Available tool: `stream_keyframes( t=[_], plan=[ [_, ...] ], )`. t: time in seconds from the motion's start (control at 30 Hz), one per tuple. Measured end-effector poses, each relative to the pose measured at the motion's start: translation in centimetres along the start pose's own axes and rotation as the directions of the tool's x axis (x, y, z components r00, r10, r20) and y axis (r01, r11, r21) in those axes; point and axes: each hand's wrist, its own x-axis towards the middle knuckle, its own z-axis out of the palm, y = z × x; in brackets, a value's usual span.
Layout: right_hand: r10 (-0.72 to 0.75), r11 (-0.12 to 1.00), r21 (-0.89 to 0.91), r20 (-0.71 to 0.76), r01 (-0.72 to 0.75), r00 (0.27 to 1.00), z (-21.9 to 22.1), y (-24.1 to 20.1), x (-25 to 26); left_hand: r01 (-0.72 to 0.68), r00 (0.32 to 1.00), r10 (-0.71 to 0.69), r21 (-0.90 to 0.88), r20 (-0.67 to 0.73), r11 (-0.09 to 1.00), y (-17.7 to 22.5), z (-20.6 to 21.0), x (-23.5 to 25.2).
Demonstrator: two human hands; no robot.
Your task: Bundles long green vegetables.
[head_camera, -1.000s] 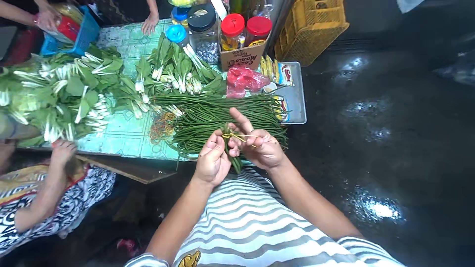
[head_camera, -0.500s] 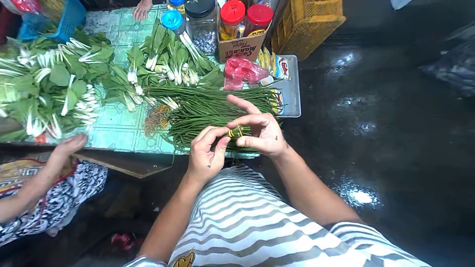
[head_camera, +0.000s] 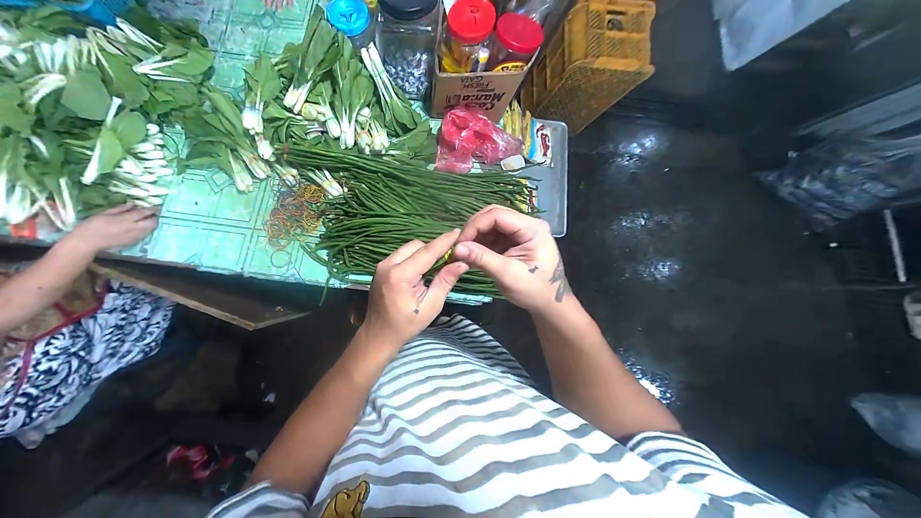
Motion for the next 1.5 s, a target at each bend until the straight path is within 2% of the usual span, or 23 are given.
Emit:
stream_keyframes(
  t=[0.07,0.17,0.23,0.3,0.37,0.43,0.5,0.53,0.63,0.7,0.77,0.8,0.87,0.93,1.03,1.17,1.23,1.33,1.5],
  plan=[
    [0.008,1.0,-0.023,-0.038,-0.009,0.999,0.5,-0.2,-0.1,-0.031,0.999,0.031,0.006,-0.036,1.0,-0.2,0.1,0.1],
    [0.015,0.999,-0.036,-0.041,-0.016,0.999,0.7,-0.6,0.3,-0.036,0.999,0.036,-0.044,-0.01,0.998,-0.5,-0.3,0.3],
    [-0.008,0.999,-0.049,-0.032,0.006,0.999,0.8,-0.9,0.7,0.011,0.999,-0.003,-0.163,0.047,0.987,-0.7,-0.9,0.2],
    [-0.042,0.995,-0.09,-0.02,0.04,0.999,1.1,-1.2,1.2,0.124,0.988,-0.082,-0.348,0.132,0.929,-0.8,-1.6,0.4],
    [-0.074,0.988,-0.136,0.019,0.075,0.997,1.5,-1.5,1.8,0.31,0.948,-0.204,-0.553,0.246,0.773,-0.9,-2.3,0.7],
    [-0.093,0.981,-0.168,0.026,0.096,0.995,2.1,-1.8,2.6,0.467,0.883,-0.312,-0.729,0.351,0.501,-1.2,-3.1,1.1],
    [-0.098,0.984,-0.154,-0.016,0.094,0.995,3.0,-1.6,3.5,0.498,0.851,-0.339,-0.82,0.401,0.282,-1.9,-3.8,1.5],
    [-0.077,0.991,-0.112,-0.015,0.075,0.997,3.7,-1.3,3.8,0.496,0.849,-0.32,-0.842,0.419,0.213,-2.3,-4.2,1.7],
    [0.113,0.988,0.086,0.148,-0.127,0.982,6.6,1.3,3.4,0.467,0.864,-0.262,-0.879,0.43,0.096,-2.8,-6.1,2.6],
    [0.225,0.935,0.202,0.296,-0.291,0.928,8.7,4.2,1.6,0.422,0.88,-0.288,-0.901,0.378,0.105,-3.0,-7.8,3.7],
    [0.309,0.902,0.162,0.405,-0.4,0.861,9.7,6.8,0.6,0.336,0.896,-0.356,-0.93,0.266,0.152,-3.8,-10.2,5.5],
    [0.363,0.894,0.086,0.436,-0.439,0.823,9.7,7.9,0.3,0.291,0.895,-0.394,-0.943,0.209,0.159,-4.5,-11.7,6.5],
    [0.516,0.845,-0.105,0.416,-0.524,0.749,8.8,8.8,-0.5,0.243,0.877,-0.454,-0.96,0.157,0.138,-6.8,-14.3,7.7],
    [0.638,0.767,-0.219,0.358,-0.603,0.682,7.3,8.3,-0.9,0.223,0.851,-0.505,-0.97,0.145,0.098,-10.0,-16.1,8.3],
    [0.755,0.647,-0.394,0.213,-0.653,0.62,4.7,6.2,-0.2,0.155,0.812,-0.579,-0.983,0.071,0.096,-15.1,-17.8,7.9],
    [0.739,0.543,-0.596,0.004,-0.592,0.674,1.6,4.5,1.2,0.134,0.794,-0.606,-0.96,-0.043,0.244,-20.5,-18.5,7.1],
    [0.691,0.502,-0.684,-0.051,-0.529,0.721,0.4,4.5,1.9,0.114,0.805,-0.591,-0.965,-0.05,0.237,-21.4,-18.5,6.9],
    [0.63,0.488,-0.711,-0.114,-0.506,0.768,-1.0,4.9,3.0,0.083,0.825,-0.562,-0.968,-0.066,0.235,-21.9,-18.6,7.2],
    [0.606,0.509,-0.679,-0.154,-0.529,0.78,-2.1,6.0,4.6,0.126,0.863,-0.486,-0.87,-0.141,0.476,-22.2,-19.2,8.2]
  ],
)
